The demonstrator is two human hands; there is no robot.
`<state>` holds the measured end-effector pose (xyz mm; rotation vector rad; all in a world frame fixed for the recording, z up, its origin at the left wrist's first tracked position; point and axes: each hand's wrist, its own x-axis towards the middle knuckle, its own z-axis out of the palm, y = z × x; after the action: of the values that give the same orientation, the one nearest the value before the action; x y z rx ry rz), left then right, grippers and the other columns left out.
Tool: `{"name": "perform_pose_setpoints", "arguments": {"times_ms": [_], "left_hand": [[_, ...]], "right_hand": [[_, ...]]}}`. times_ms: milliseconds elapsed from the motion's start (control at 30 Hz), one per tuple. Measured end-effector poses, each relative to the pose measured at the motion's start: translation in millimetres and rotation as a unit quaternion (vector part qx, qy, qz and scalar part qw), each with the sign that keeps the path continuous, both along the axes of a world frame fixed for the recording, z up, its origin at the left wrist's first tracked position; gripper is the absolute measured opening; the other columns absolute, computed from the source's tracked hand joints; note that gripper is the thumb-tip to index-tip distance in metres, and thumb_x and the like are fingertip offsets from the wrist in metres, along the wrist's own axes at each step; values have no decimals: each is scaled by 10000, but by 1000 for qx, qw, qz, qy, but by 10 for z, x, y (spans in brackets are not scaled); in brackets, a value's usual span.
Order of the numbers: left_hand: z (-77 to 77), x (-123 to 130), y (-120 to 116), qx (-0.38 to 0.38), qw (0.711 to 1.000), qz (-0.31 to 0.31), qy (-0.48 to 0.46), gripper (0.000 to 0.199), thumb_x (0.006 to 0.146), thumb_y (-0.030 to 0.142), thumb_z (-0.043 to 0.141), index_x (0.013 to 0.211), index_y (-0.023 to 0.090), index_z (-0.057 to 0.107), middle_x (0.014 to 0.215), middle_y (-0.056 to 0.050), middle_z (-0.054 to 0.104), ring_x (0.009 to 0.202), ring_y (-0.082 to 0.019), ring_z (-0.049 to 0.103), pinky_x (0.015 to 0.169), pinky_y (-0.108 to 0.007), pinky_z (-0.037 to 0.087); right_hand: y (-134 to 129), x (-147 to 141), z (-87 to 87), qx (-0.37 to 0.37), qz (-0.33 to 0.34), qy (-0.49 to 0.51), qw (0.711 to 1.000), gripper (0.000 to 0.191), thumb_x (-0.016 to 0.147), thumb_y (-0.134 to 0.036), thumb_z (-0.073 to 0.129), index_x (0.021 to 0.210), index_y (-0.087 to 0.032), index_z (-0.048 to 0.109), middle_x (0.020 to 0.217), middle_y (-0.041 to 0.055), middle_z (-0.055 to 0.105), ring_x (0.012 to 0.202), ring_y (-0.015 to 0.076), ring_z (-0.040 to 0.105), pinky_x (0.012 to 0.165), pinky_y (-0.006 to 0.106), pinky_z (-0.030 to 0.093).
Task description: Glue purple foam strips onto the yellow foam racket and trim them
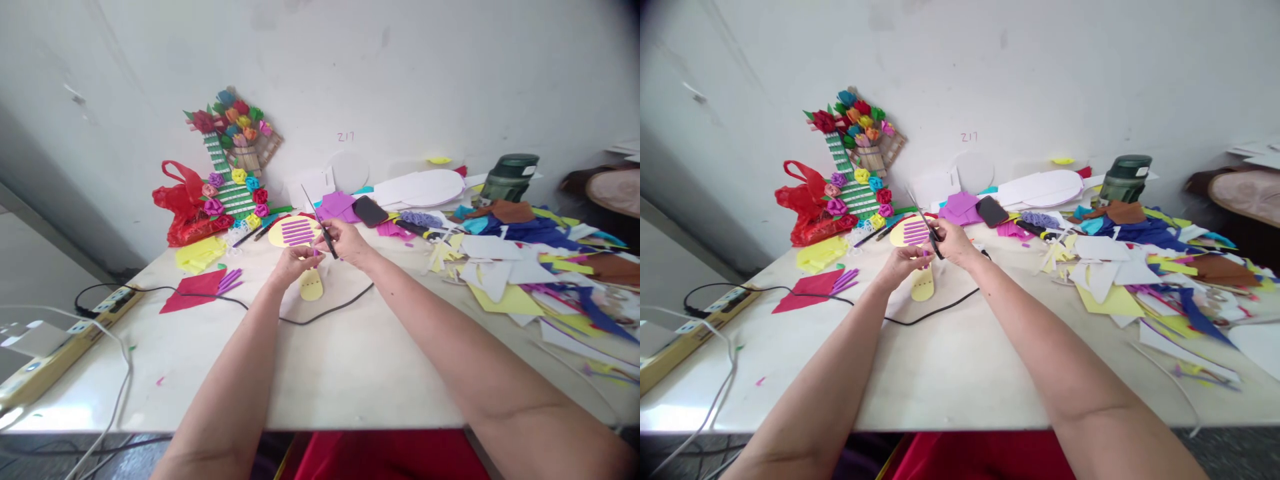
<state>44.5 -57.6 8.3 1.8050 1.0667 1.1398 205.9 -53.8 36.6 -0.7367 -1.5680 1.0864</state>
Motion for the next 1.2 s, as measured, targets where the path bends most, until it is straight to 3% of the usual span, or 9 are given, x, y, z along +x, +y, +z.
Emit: {"name": "perform_pose_setpoints", "arguments": {"times_ms": [300, 733, 967, 1200], "left_hand": [[41, 18, -70, -49, 996, -65, -42, 242, 631, 361, 722, 645, 123, 676, 606, -53, 644, 528, -99, 536, 513, -214, 411], [14, -35, -43, -53, 992, -101, -45, 283, 726, 386, 647, 706, 104, 648, 662, -63, 669, 527, -108, 584, 441, -197, 369], [-4, -70, -15, -51, 994, -72, -64, 293, 722, 402, 646, 716, 109, 644, 659, -59, 664, 519, -102, 577, 436, -195, 370], [-6, -106, -18, -54, 990, -64, -111, 282, 722, 396, 649, 719, 117, 608, 605, -38, 643, 458, -87, 546, 399, -185, 331]], "right_hand": [[-23, 6, 20, -39, -27, -11, 999, 455, 508, -209, 741, 912, -158, 540, 634, -29, 614, 537, 101, 548, 478, 209, 435], [-21, -11, 7, -50, -4, 33, 998, 502, 464, -235, 778, 897, -136, 544, 569, -48, 588, 493, 89, 527, 499, 233, 460], [9, 113, 54, -48, -2, -41, 998, 481, 520, -318, 764, 909, -118, 563, 613, -36, 574, 506, 66, 483, 478, 203, 403], [39, 327, 60, -33, 61, -213, 975, 403, 609, -431, 715, 854, -134, 594, 609, -19, 572, 493, 63, 489, 440, 182, 372]]}}
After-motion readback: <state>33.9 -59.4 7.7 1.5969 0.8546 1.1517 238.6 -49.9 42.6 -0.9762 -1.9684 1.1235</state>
